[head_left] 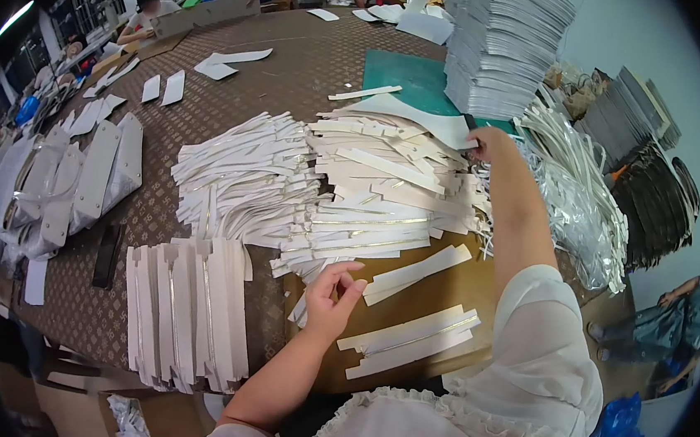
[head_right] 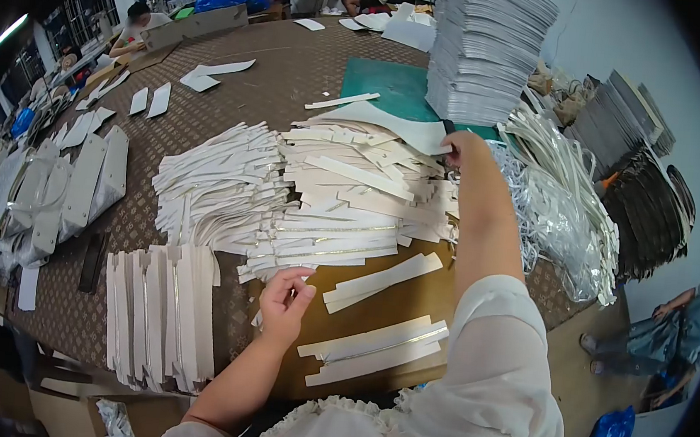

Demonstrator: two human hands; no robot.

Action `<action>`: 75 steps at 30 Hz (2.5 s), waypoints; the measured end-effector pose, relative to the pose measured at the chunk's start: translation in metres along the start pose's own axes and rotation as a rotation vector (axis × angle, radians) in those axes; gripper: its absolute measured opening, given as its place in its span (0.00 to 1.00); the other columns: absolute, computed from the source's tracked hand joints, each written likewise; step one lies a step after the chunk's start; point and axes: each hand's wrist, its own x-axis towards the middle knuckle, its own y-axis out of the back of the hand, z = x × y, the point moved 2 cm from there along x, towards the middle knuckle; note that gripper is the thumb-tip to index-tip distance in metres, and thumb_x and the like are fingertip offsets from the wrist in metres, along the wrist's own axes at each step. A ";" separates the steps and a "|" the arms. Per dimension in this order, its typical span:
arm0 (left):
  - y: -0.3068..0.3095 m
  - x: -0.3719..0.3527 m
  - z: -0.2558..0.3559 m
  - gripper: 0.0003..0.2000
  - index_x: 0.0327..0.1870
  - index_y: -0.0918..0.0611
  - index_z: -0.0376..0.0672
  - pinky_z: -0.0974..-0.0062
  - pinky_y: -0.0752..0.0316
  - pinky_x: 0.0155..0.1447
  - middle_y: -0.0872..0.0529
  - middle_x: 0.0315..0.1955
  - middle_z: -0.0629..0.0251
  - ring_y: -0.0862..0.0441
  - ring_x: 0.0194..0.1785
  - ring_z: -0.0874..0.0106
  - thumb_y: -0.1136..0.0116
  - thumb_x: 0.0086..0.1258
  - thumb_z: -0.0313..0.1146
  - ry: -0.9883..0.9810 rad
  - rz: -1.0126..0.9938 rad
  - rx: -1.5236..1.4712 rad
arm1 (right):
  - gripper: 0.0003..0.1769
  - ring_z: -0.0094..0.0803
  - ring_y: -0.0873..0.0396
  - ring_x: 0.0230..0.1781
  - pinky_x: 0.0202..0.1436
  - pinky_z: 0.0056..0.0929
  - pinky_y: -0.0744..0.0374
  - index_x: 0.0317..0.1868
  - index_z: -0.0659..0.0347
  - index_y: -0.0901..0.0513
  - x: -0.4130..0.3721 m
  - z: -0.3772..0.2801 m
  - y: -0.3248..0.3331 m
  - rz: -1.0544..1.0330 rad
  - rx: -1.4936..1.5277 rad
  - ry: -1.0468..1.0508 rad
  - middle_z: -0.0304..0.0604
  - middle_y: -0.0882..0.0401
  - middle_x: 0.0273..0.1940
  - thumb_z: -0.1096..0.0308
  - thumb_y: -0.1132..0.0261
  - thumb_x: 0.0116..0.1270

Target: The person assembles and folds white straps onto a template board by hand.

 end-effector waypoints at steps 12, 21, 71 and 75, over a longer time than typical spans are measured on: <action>0.002 0.000 -0.026 0.11 0.50 0.21 0.36 0.88 0.39 0.32 0.26 0.24 0.78 0.33 0.27 0.87 0.41 0.68 0.23 -0.028 0.074 -0.004 | 0.21 0.45 0.17 0.48 0.50 0.37 0.14 0.64 0.68 0.35 -0.207 -0.040 0.029 -0.161 0.895 0.638 0.56 0.23 0.53 0.81 0.57 0.72; 0.003 -0.001 -0.028 0.10 0.50 0.22 0.38 0.88 0.43 0.30 0.27 0.24 0.78 0.36 0.25 0.87 0.43 0.71 0.26 0.003 0.010 0.005 | 0.23 0.44 0.17 0.51 0.55 0.37 0.16 0.66 0.66 0.33 -0.427 0.095 0.148 0.207 0.561 0.794 0.56 0.23 0.56 0.78 0.53 0.72; 0.020 0.000 -0.037 0.14 0.52 0.21 0.37 0.88 0.37 0.37 0.26 0.24 0.78 0.35 0.29 0.86 0.38 0.65 0.22 -0.127 0.282 0.285 | 0.15 0.44 0.23 0.55 0.58 0.36 0.24 0.51 0.64 0.19 -0.397 0.224 -0.097 0.444 -0.121 1.120 0.48 0.22 0.55 0.78 0.37 0.63; 0.013 -0.018 0.019 0.14 0.51 0.20 0.37 0.85 0.33 0.39 0.22 0.27 0.74 0.32 0.30 0.83 0.37 0.65 0.23 -0.151 0.178 0.293 | 0.15 0.38 0.22 0.56 0.58 0.31 0.24 0.53 0.65 0.20 -0.392 0.240 -0.141 0.579 0.229 0.982 0.46 0.22 0.56 0.79 0.38 0.65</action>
